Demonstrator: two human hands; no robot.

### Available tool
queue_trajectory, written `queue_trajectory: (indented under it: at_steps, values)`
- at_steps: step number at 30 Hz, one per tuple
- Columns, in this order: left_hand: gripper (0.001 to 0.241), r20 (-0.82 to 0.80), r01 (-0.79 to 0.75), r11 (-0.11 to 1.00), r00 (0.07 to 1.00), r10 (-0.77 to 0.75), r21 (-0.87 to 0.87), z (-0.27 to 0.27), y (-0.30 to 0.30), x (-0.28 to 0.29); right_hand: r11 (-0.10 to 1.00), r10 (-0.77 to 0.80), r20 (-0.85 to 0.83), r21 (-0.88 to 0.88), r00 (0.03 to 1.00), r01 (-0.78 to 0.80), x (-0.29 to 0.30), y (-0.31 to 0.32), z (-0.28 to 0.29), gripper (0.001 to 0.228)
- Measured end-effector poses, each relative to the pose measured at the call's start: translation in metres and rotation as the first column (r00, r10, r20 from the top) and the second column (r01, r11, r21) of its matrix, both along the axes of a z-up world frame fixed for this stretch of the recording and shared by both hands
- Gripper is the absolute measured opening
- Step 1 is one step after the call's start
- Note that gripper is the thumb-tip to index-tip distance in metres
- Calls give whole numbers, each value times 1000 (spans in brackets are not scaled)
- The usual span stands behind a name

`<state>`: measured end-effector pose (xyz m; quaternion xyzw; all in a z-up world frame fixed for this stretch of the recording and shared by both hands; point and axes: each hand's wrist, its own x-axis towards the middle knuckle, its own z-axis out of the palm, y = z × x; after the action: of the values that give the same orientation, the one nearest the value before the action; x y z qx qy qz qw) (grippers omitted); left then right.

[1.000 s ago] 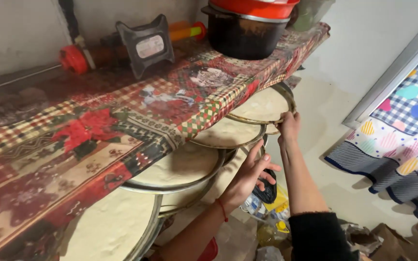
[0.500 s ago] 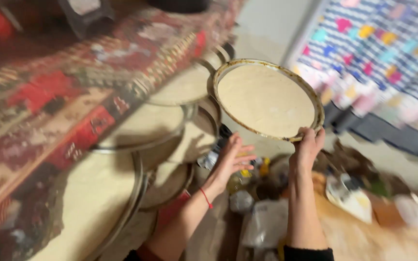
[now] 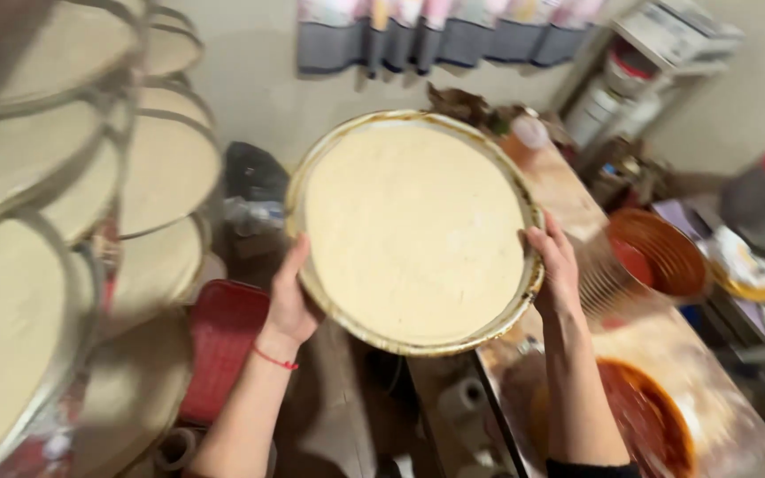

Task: Spread sauce on pre-made dough and place in oven.

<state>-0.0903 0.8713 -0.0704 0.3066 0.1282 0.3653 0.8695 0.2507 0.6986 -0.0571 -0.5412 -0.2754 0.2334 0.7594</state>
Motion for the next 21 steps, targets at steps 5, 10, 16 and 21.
queue_trajectory:
  at_steps: [5, 10, 16, 21]
  values:
    - [58, 13, 9, 997, 1000, -8, -82, -81, -39, 9, 935, 16, 449, -322, 893, 146, -25, -72, 23, 57]
    - [58, 20, -1, 989, 1000, 4, -148, -107, -73, 33, 703, 126, 831, -460, 542, 542, -69, -130, 30, 21]
    - [65, 6, -15, 997, 1000, 15, -81, -134, -106, 68, 564, 210, 792, -577, 574, 590, -99, -157, 29, 18]
    - [70, 28, 10, 997, 1000, -8, -83, -138, -133, 92, 551, 208, 831, -535, 515, 640, -82, -172, 20, 16]
